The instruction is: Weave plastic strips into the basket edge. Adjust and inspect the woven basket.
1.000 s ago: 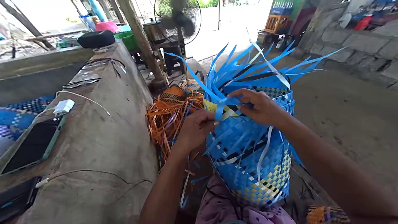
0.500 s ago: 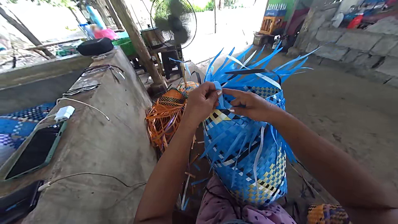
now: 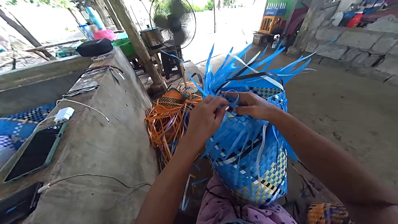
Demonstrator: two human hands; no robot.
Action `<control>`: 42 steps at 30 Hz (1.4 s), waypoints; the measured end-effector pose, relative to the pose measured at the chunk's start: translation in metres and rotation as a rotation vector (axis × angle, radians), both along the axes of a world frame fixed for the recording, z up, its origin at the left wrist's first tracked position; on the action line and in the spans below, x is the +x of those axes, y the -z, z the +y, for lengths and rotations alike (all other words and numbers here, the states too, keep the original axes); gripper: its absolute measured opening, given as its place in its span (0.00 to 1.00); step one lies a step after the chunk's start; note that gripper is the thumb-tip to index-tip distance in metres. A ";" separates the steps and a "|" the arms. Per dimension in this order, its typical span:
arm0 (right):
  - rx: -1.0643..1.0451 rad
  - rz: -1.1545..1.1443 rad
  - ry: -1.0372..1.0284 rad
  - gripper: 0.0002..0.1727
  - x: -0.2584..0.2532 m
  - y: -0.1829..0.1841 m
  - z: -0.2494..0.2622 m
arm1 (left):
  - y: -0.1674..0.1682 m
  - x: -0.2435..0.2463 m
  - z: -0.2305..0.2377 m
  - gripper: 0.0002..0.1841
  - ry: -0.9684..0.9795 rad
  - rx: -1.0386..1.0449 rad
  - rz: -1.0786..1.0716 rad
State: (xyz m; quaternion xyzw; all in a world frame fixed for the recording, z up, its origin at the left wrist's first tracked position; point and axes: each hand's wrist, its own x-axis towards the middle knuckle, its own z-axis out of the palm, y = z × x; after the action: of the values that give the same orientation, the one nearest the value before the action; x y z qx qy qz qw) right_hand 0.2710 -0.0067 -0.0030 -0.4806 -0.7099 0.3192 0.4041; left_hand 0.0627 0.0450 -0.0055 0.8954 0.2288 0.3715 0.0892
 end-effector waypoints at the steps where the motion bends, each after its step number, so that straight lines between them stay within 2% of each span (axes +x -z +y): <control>1: 0.005 0.009 0.018 0.28 0.001 0.001 0.000 | 0.004 -0.004 -0.006 0.13 -0.066 -0.048 0.015; 3: 0.066 0.012 0.074 0.14 -0.004 0.006 0.001 | 0.011 -0.003 -0.016 0.22 -0.163 -0.158 0.092; 4: 0.098 -0.001 0.097 0.11 -0.007 0.009 0.003 | 0.019 0.000 -0.018 0.23 -0.172 -0.161 0.098; 7: 0.191 -0.027 0.150 0.11 -0.010 0.018 0.008 | 0.046 0.002 -0.016 0.20 -0.084 -0.100 -0.021; 10: 0.230 -0.032 0.198 0.12 0.007 0.025 0.011 | 0.077 -0.023 -0.009 0.22 0.005 -0.160 -0.006; 13: 0.240 -0.043 0.268 0.11 0.025 0.031 0.010 | 0.102 -0.061 0.002 0.23 -0.065 -0.156 -0.002; 17: 0.283 -0.092 0.271 0.10 0.015 0.031 0.010 | 0.110 -0.075 0.019 0.23 -0.116 -0.099 -0.018; 18: 0.318 -0.154 0.262 0.12 0.013 0.032 0.009 | 0.109 -0.077 0.024 0.20 -0.083 -0.101 -0.013; 21: 0.322 -0.351 0.296 0.34 0.001 0.034 0.002 | 0.084 -0.066 0.023 0.11 0.050 -0.094 0.002; 22: 0.342 -0.387 0.318 0.36 -0.004 0.034 0.001 | 0.071 -0.057 0.019 0.09 0.085 -0.080 0.001; 25: 0.510 -0.365 0.357 0.19 -0.015 0.037 0.003 | 0.030 -0.029 0.013 0.04 0.170 0.037 -0.049; 26: 0.573 -0.337 0.354 0.17 -0.017 0.039 0.006 | 0.020 -0.022 0.015 0.04 0.197 0.086 -0.064; 29: 0.598 -0.260 0.312 0.17 -0.018 0.038 0.006 | -0.002 -0.007 0.022 0.05 0.249 0.169 -0.056; 33: 0.567 -0.253 0.323 0.17 -0.017 0.038 0.003 | -0.013 0.000 0.025 0.06 0.275 0.211 -0.015; 38: 0.519 -0.250 0.309 0.18 -0.013 0.039 0.001 | 0.000 0.002 0.026 0.05 0.293 0.263 0.027; 42: 0.492 -0.208 0.220 0.21 -0.009 0.038 0.000 | -0.001 -0.002 0.022 0.06 0.302 0.204 0.004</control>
State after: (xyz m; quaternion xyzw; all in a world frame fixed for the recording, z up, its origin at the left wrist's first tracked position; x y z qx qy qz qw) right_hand 0.2617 -0.0066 -0.0413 -0.4722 -0.7473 0.0407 0.4658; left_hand 0.0603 0.0666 -0.0040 0.9247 0.0533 0.3733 0.0523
